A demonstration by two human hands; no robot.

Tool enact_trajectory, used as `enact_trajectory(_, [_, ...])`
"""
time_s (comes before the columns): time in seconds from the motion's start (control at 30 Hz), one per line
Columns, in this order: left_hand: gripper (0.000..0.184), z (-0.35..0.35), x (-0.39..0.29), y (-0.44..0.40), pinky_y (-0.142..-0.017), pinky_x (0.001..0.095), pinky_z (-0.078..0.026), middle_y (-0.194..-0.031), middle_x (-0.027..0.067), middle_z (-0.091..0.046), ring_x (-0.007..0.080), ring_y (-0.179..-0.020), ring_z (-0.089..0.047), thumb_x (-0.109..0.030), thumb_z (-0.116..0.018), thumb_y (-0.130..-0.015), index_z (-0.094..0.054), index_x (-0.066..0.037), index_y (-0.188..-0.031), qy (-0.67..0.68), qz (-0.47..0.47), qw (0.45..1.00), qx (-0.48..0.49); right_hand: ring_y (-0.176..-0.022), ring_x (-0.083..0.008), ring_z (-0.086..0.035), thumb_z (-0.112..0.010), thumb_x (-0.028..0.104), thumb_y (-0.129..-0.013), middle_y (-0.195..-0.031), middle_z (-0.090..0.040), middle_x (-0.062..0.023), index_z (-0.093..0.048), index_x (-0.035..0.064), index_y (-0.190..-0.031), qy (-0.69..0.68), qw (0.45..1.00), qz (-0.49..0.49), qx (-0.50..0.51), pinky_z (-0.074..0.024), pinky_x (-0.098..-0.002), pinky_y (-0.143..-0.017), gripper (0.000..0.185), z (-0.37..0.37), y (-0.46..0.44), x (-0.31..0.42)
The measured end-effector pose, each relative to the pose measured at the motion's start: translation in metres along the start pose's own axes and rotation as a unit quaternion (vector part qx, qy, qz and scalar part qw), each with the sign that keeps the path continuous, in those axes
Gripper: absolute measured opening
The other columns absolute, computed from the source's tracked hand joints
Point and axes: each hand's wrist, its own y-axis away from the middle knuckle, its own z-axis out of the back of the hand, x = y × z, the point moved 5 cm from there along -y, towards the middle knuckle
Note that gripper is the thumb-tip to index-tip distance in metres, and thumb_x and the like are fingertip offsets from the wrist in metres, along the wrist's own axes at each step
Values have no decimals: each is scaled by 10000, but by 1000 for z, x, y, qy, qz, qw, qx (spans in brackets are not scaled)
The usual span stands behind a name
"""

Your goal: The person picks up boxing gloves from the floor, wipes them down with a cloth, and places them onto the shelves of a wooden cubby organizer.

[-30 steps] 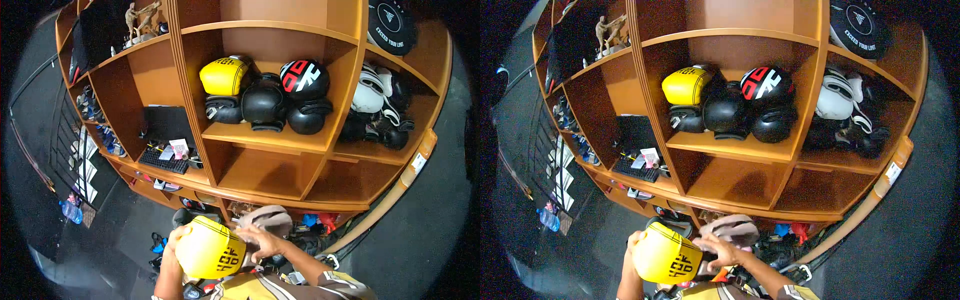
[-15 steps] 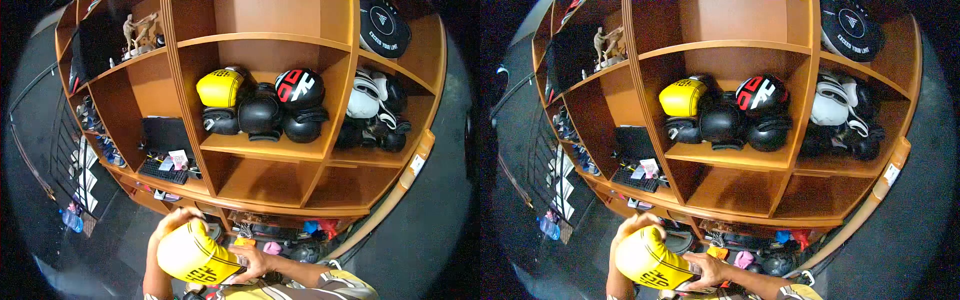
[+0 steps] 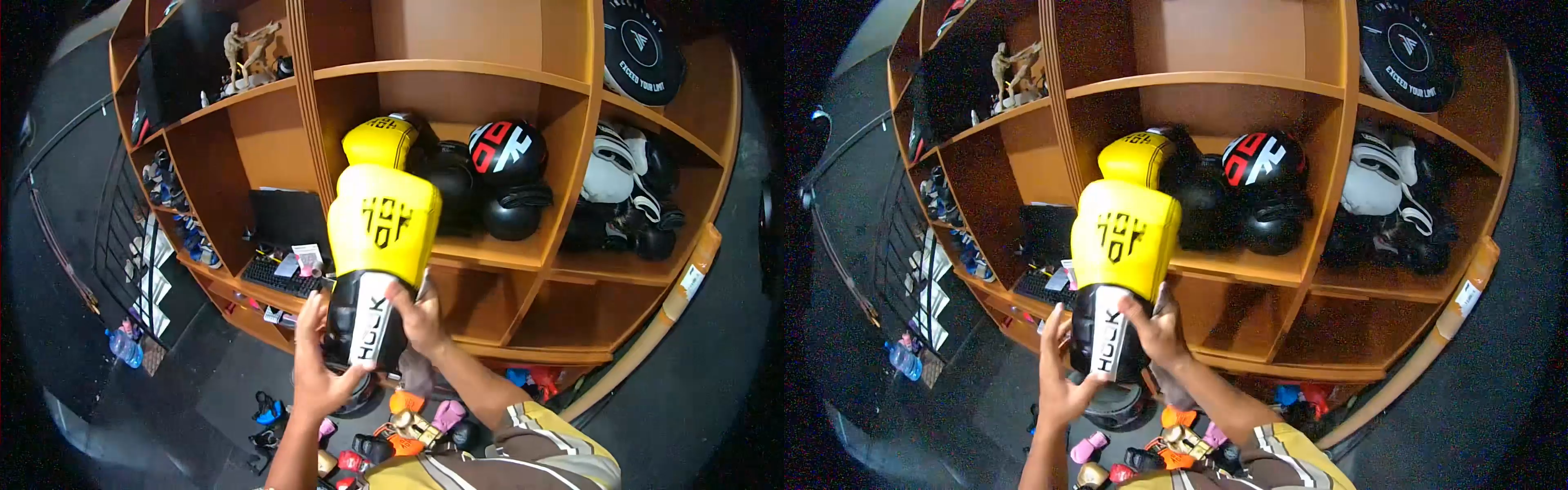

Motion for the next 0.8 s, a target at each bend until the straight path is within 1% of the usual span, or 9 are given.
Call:
enact_trajectory(0.13, [1092,-15,-8,-23,-1109,437,-315,-1434,242,-384,350,-1341,-393,-457,-788,-712,-204,39,-1491,-39,-16,997,-62,-1042,-223,-601,-592,297,-963,-1117,-648,-141,-595,2,-1195,149,986,2,77,-446,-363,-925,375,-13,21,-20])
enact_trajectory(0.27, [910,-34,16,-34,-1070,367,-359,-1396,158,-447,255,-1278,-462,-406,-690,-800,-249,-17,-1494,243,84,964,-70,-1287,-335,-444,-456,229,-1015,-1380,-460,-222,-455,-32,-1348,154,969,159,106,-319,-418,-1081,423,-21,42,10])
enact_trajectory(0.43, [822,-51,68,-27,-1018,344,-400,-1318,112,-517,207,-1188,-520,-440,-654,-817,-336,-25,-1452,351,175,920,-16,-1150,-365,-542,-488,-60,-777,-1252,-518,-211,-537,-6,-1278,218,969,67,89,-410,-401,-1008,506,5,68,3])
enact_trajectory(0.5, [738,-65,62,-26,-860,316,-477,-1172,65,-562,179,-1005,-572,-545,-605,-847,-422,-70,-1381,370,160,915,-24,-1142,-343,-558,-510,-32,-783,-1250,-545,-205,-560,-10,-1270,284,939,182,61,-419,-405,-1000,490,16,61,28])
enact_trajectory(0.6, [865,-86,65,-5,-1062,345,-374,-1376,94,-478,203,-1253,-478,-517,-661,-829,-325,-24,-1456,436,223,871,36,-1236,-347,-514,-582,-13,-774,-1323,-520,-194,-519,-13,-1329,340,896,279,57,-389,-418,-1048,559,19,47,64])
enact_trajectory(0.67, [854,-95,76,12,-1029,344,-422,-1353,78,-505,222,-1229,-509,-552,-643,-837,-340,-57,-1463,383,161,906,76,-1280,-366,-480,-584,-40,-743,-1391,-460,-209,-469,-10,-1376,393,881,240,107,-382,-428,-1064,644,11,41,69])
enact_trajectory(0.73, [755,-106,90,30,-978,333,-457,-1321,71,-523,208,-1178,-539,-458,-661,-855,-386,-44,-1423,392,348,850,60,-1323,-394,-439,-554,-55,-735,-1449,-406,-220,-440,-6,-1402,378,886,209,170,-340,-414,-1114,678,3,41,71])
enact_trajectory(0.77, [1063,-106,79,29,-1067,343,-368,-1393,99,-452,208,-1272,-452,-473,-810,-669,-288,-4,-1468,379,297,871,96,-1314,-395,-447,-544,-51,-743,-1438,-427,-209,-464,-9,-1383,347,898,192,193,-335,-418,-1116,647,4,42,67])
enact_trajectory(0.8, [926,-98,60,24,-1020,338,-417,-1296,111,-530,197,-1196,-510,-381,-810,-673,-388,-4,-1406,340,317,880,102,-1305,-396,-455,-534,-46,-750,-1426,-447,-199,-487,-12,-1364,315,908,174,216,-330,-423,-1119,617,3,43,63])
